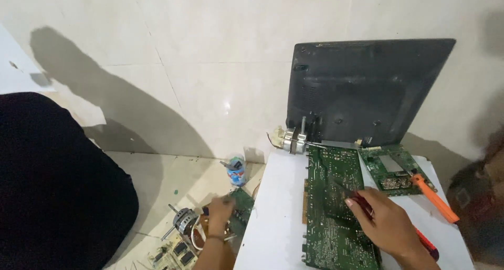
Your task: Using a utility knife to scrape and remove components or traces from a printed circuit board.
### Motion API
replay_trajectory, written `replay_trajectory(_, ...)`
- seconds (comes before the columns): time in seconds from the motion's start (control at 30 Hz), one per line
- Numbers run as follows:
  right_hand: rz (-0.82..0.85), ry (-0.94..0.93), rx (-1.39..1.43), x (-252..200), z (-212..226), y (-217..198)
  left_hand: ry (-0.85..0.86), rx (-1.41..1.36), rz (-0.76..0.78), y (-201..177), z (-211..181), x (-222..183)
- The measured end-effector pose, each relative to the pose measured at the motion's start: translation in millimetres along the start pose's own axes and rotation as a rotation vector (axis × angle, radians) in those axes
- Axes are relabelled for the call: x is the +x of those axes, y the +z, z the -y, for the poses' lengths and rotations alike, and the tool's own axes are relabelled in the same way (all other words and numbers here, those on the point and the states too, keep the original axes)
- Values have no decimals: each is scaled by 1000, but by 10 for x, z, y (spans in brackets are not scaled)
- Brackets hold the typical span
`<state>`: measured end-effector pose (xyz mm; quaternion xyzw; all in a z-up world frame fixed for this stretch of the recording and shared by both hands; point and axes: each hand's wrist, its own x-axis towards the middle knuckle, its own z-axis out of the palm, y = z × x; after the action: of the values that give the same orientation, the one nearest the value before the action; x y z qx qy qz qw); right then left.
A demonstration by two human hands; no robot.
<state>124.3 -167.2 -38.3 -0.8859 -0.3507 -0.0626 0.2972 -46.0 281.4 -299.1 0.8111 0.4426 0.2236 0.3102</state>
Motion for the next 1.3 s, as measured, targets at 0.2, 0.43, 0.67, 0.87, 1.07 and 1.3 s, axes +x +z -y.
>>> replay_trajectory(0.2, 151, 152, -73, 41, 107, -89, -289, -407, 68, -697, -1264, 608)
replay_trajectory(0.43, 42, 63, -41, -12, 15, -51, -154, -430, 145, -625, -1745, 229)
replay_trajectory(0.67, -123, -80, -52, -13, -31, -125, 229, -523, 330, -831, -3091, -587)
replay_trajectory(0.87, -112, -87, -82, -35, -25, -272, 275, -395, 247, -435, -3259, -1069)
replay_trajectory(1.07, 108, -13, -80, -48, 50, -370, 332, -438, 256, -478, -3177, -1143)
replay_trajectory(1.3, 24, -150, -175, -24, 11, -213, 334, -437, 264, -471, -3211, -1113)
